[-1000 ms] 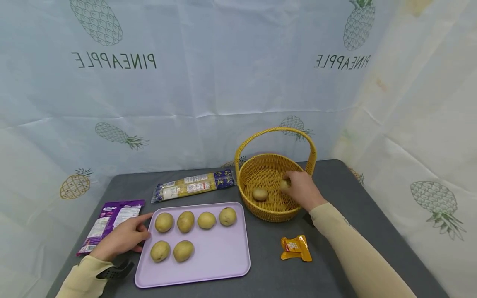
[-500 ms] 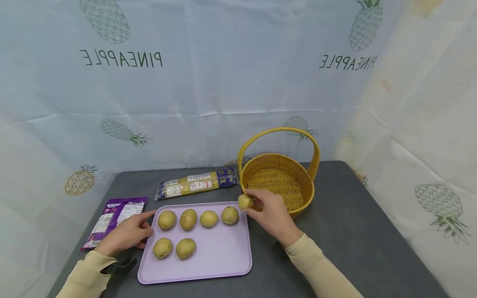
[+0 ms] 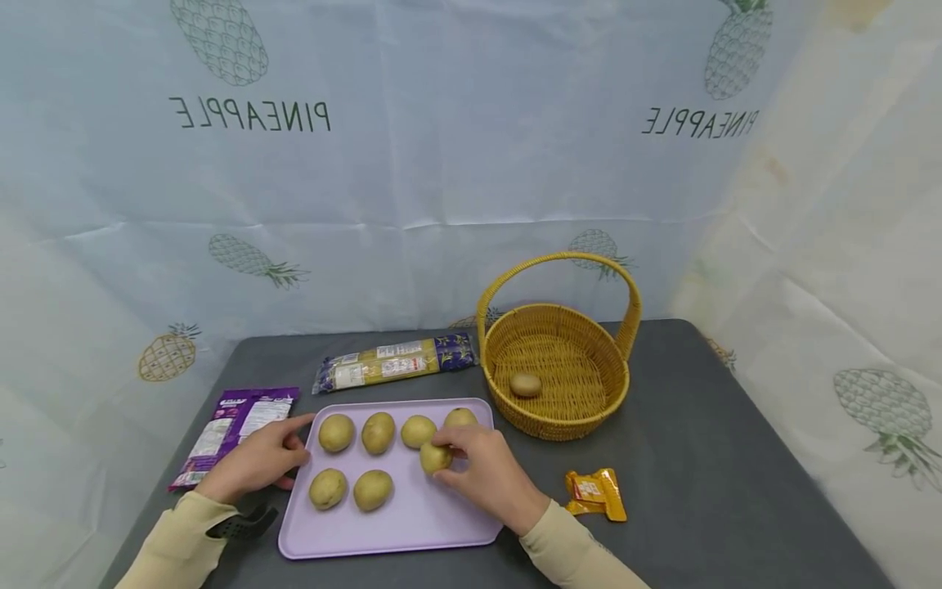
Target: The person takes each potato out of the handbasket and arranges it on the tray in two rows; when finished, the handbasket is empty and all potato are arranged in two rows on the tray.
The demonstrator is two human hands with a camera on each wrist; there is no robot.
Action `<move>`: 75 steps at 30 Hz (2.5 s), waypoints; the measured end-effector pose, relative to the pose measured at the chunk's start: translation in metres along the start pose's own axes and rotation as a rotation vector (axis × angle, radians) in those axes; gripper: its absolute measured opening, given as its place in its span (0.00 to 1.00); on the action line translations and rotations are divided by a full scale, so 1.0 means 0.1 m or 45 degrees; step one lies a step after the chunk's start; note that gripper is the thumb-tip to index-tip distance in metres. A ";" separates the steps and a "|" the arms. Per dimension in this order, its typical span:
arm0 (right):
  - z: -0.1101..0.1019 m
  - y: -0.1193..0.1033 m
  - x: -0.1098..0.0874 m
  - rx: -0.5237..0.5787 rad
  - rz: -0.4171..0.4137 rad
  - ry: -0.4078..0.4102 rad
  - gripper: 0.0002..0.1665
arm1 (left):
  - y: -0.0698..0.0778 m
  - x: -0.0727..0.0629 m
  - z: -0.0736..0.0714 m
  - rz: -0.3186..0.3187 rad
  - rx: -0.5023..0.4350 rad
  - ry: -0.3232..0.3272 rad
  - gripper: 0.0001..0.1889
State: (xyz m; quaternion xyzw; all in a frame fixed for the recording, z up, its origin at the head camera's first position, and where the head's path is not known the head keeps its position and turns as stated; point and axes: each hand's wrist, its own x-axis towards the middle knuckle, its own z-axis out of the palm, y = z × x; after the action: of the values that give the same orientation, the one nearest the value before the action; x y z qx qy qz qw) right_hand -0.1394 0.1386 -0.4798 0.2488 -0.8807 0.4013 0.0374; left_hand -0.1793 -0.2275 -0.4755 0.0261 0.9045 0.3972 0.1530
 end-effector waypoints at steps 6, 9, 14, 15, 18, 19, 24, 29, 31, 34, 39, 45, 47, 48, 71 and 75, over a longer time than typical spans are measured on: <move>0.10 -0.05 -0.04 -0.039 -0.017 -0.050 0.24 | 0.02 0.01 0.01 0.010 -0.003 -0.009 0.40; 0.14 -0.07 -0.04 -0.071 -0.028 -0.066 0.24 | 0.03 0.00 0.01 0.006 -0.002 -0.005 0.40; 0.18 -0.08 -0.04 -0.089 -0.030 -0.082 0.23 | 0.03 -0.01 0.00 -0.009 0.007 -0.003 0.40; 0.19 -0.08 -0.04 -0.093 -0.031 -0.083 0.23 | 0.04 -0.01 0.00 -0.012 0.011 -0.004 0.40; 0.22 -0.09 -0.04 -0.109 -0.041 -0.083 0.23 | 0.04 0.00 -0.01 -0.011 0.022 -0.009 0.40; 0.23 -0.09 -0.04 -0.113 -0.046 -0.083 0.22 | 0.04 0.00 -0.01 -0.012 0.025 -0.008 0.40; 0.27 -0.11 -0.03 -0.125 -0.054 -0.081 0.22 | 0.04 0.00 -0.01 -0.012 0.018 -0.002 0.39; 0.26 -0.11 -0.04 -0.104 -0.014 -0.089 0.22 | 0.03 -0.01 0.01 0.003 -0.011 0.003 0.40; 0.25 -0.10 -0.04 -0.082 0.008 -0.098 0.21 | 0.03 -0.02 0.01 0.006 -0.019 0.003 0.40; 0.24 -0.10 -0.03 -0.054 0.034 -0.114 0.22 | 0.03 -0.02 0.01 0.004 -0.020 0.002 0.40; 0.23 -0.09 -0.01 -0.053 0.042 -0.136 0.26 | 0.03 -0.02 -0.01 -0.003 0.006 0.015 0.40; 0.24 -0.09 -0.02 -0.041 0.067 -0.142 0.25 | 0.04 -0.02 0.00 0.005 -0.020 0.005 0.40; 0.25 -0.09 -0.03 -0.039 0.070 -0.134 0.25 | 0.05 -0.01 0.01 0.009 -0.020 0.004 0.40; 0.25 -0.09 -0.03 -0.039 0.070 -0.130 0.25 | 0.05 -0.01 0.01 0.008 -0.017 0.006 0.40; -1.28 0.19 0.29 -0.108 0.321 -0.049 0.25 | 0.00 0.01 0.01 -0.021 -0.012 -0.014 0.40; -1.61 0.46 0.47 -0.117 0.392 -0.165 0.28 | -0.01 0.01 0.01 -0.023 -0.012 -0.014 0.40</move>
State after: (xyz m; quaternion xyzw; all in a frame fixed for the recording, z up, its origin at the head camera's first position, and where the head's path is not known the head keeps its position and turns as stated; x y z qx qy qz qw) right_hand -0.2235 0.2617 -0.3907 0.1342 -0.9264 0.3447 -0.0701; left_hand -0.1800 -0.2270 -0.4768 0.0195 0.9020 0.3998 0.1618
